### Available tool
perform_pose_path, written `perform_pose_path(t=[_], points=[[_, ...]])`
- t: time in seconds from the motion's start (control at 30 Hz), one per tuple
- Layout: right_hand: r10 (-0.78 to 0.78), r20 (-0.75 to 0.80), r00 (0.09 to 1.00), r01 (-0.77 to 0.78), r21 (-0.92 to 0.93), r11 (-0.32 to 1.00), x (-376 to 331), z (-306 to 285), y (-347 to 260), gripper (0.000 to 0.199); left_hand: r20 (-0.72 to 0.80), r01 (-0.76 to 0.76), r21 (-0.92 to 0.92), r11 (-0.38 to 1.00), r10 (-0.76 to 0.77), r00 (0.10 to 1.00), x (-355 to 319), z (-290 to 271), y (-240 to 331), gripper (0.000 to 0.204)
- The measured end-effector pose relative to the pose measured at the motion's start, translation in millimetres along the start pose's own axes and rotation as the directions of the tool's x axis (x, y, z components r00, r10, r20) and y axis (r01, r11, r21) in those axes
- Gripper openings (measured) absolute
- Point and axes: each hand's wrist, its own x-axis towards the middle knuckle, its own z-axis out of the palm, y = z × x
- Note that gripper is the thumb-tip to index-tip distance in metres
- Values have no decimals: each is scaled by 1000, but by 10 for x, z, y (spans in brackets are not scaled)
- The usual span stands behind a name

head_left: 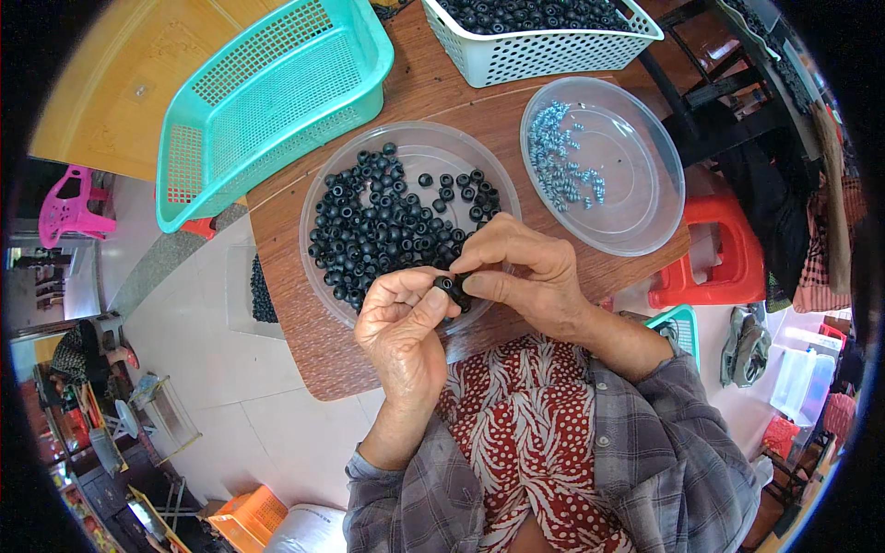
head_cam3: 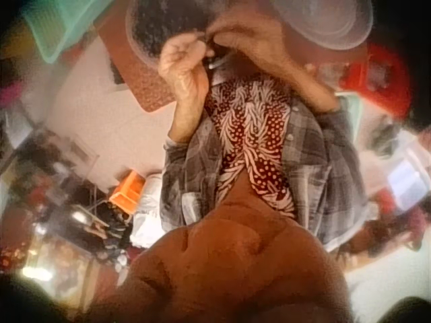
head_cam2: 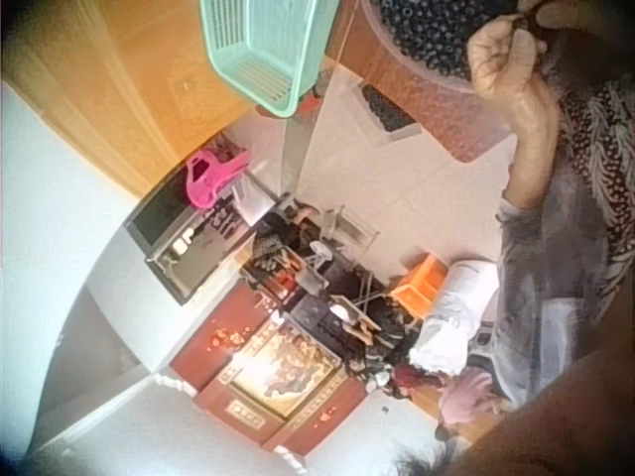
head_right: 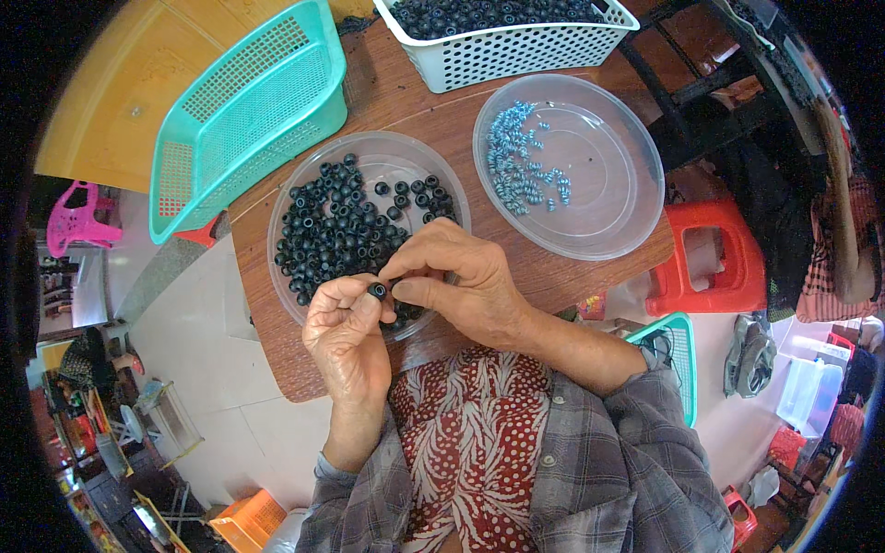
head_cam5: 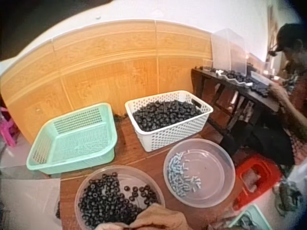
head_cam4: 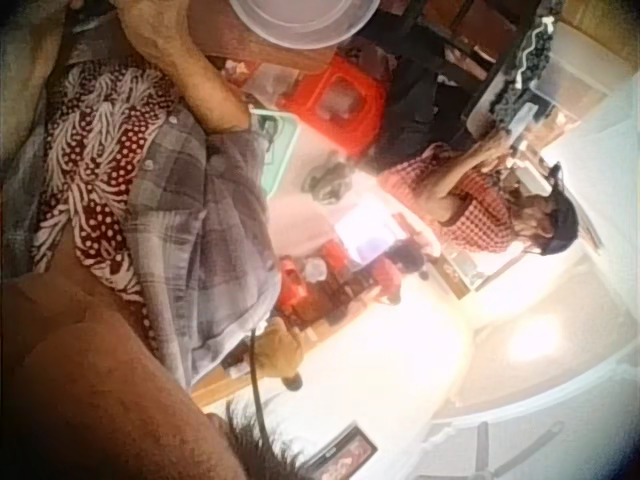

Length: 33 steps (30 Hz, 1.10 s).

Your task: The person assembles small components by picking up metal pieces and inserting them into black plastic parts by hand.

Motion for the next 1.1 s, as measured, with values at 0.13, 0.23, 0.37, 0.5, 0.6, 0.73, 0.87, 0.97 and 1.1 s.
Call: perform_pose_path(t=[0.13, 0.23, 0.37, 0.5, 0.6, 0.73, 0.87, 0.97, 1.1], points=[[53, -36, 998, -51, 54, 997, -13, -15, -39, 18, -19, 58, -32, 998, -59, 998, -7, 23, -7, 16], [135, -34, 990, -131, 86, 988, -33, -23, -61, 16, -8, 64, -32, 997, -64, 998, -9, 37, -10, 17], [125, -55, 991, -117, 124, 985, -59, -6, -29, 15, -2, 62, -27, 998, -62, 998, -6, 28, -21, 17], [-11, -13, 1000, 12, 25, 1000, -53, -26, -21, 18, 26, 79, -42, 996, -78, 997, -12, 21, -11, 17], [-38, -3, 999, 38, -46, 998, -53, -31, -36, 19, 20, 95, -32, 995, -94, 995, -17, 34, 0, 17], [-66, 1, 998, 66, -51, 996, -45, -42, -56, 17, 10, 116, -45, 992, -116, 993, -15, 44, -1, 17], [-112, 17, 994, 113, -124, 986, -22, -76, -60, 18, 17, 131, -33, 991, -131, 991, -19, 48, -8, 16], [-192, 47, 980, 198, -197, 960, 5, -111, -60, 18, 21, 142, -15, 990, -141, 990, -16, 51, -21, 16], [-260, 70, 963, 269, -276, 923, 6, -123, -70, 17, 10, 143, -9, 990, -143, 990, -8, 72, -25, 15]])
